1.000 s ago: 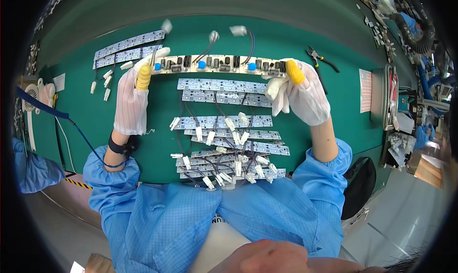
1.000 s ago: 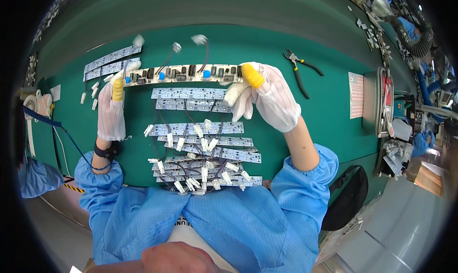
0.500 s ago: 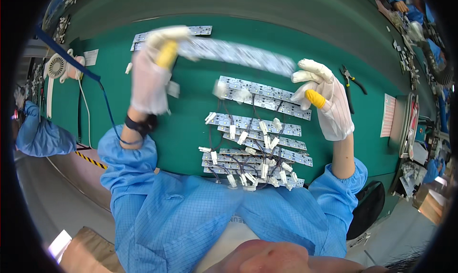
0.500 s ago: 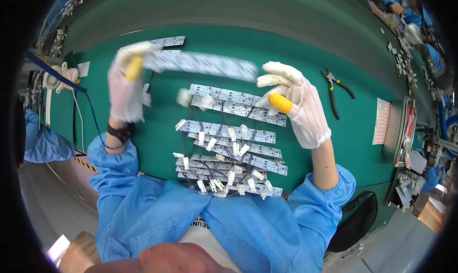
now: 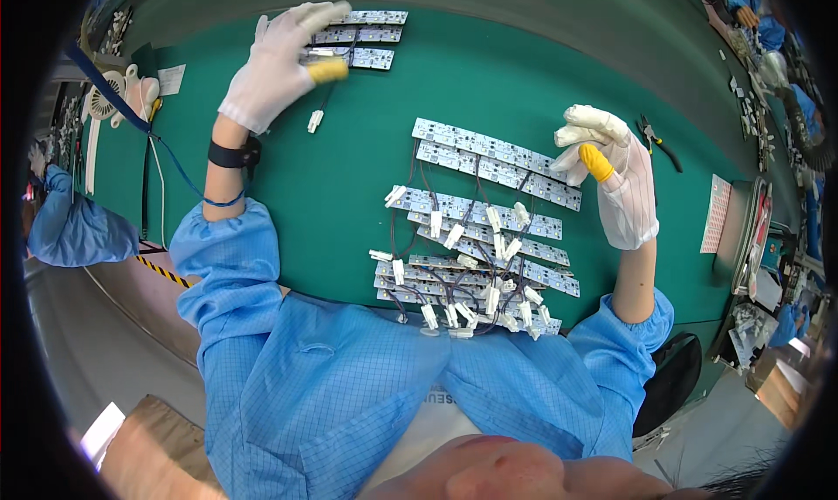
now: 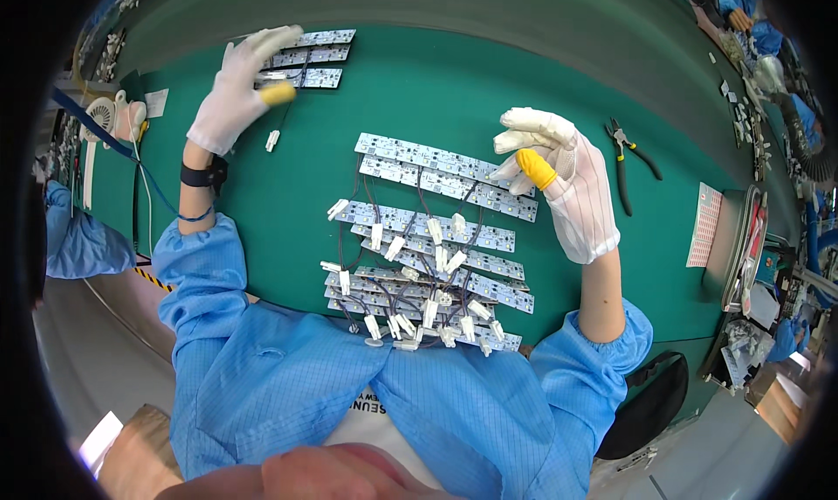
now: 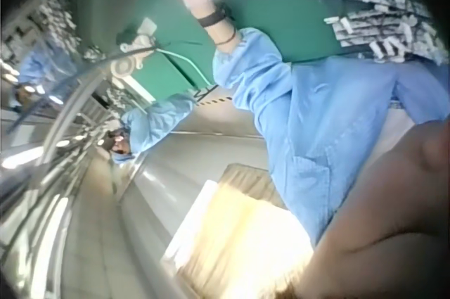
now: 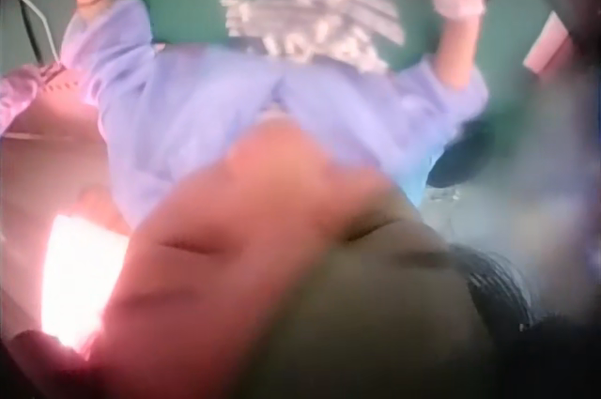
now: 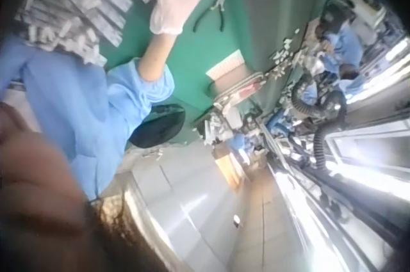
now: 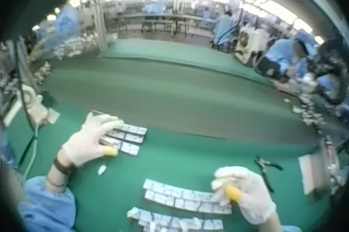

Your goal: Assembling and inspecting LED strip components on a production line.

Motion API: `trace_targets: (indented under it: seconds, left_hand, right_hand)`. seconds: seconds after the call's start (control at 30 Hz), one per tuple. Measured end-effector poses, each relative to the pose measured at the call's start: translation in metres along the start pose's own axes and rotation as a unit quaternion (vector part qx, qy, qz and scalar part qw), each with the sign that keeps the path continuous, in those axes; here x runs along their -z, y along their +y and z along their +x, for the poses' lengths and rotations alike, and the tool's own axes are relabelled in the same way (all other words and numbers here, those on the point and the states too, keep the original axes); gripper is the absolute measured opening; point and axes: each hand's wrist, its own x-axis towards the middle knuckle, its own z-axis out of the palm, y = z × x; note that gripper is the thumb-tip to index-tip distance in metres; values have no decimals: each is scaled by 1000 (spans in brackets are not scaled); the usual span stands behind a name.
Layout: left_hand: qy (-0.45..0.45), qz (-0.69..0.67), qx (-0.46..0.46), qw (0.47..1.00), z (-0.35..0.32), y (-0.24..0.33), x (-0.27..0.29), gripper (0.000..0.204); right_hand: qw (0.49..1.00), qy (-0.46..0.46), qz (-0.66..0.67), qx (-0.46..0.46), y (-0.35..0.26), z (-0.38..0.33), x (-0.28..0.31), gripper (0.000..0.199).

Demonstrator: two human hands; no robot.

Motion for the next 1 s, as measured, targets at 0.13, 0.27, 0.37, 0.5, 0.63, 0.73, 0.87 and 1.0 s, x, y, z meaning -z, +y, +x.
trace_targets:
  seconds: [0.13, 0.27, 0.37, 0.5, 0.63, 0.73, 0.87, 1.0]
  left_hand:
    - [-105, -10, -22, 994, -9, -12, 10, 62]
    - [-143, -35, -11, 989, -19, -3, 24, 69]
    - [-41, 2, -15, 999, -13, 23, 34, 65]
    - [142, -156, -96, 973, -12, 44, 23, 58]
    - [86, -490, -12, 867, -25, 93, 1, 73]
    - [-114, -642, 45, 757, -27, 97, 0, 98]
    - [-24, -613, 48, 788, -36, 108, 5, 72]
    - [34, -441, 46, 896, -38, 102, -1, 45]
  right_hand:
    - [997, 22, -65, 34, -5, -1, 4, 43]
    - [937, -17, -333, 103, -2, 6, 22, 49]
    - [753, -38, -641, 143, -1, 1, 7, 62]
    - [931, -65, -358, -11, -1, 2, 13, 42]
    - [999, -5, 36, -14, -12, -13, 9, 28]
    - [984, 9, 155, 83, -6, -13, 4, 28]
    - [992, 105, 66, 37, -4, -9, -4, 29]
    - [995, 95, -33, -19, -6, -10, 1, 33]
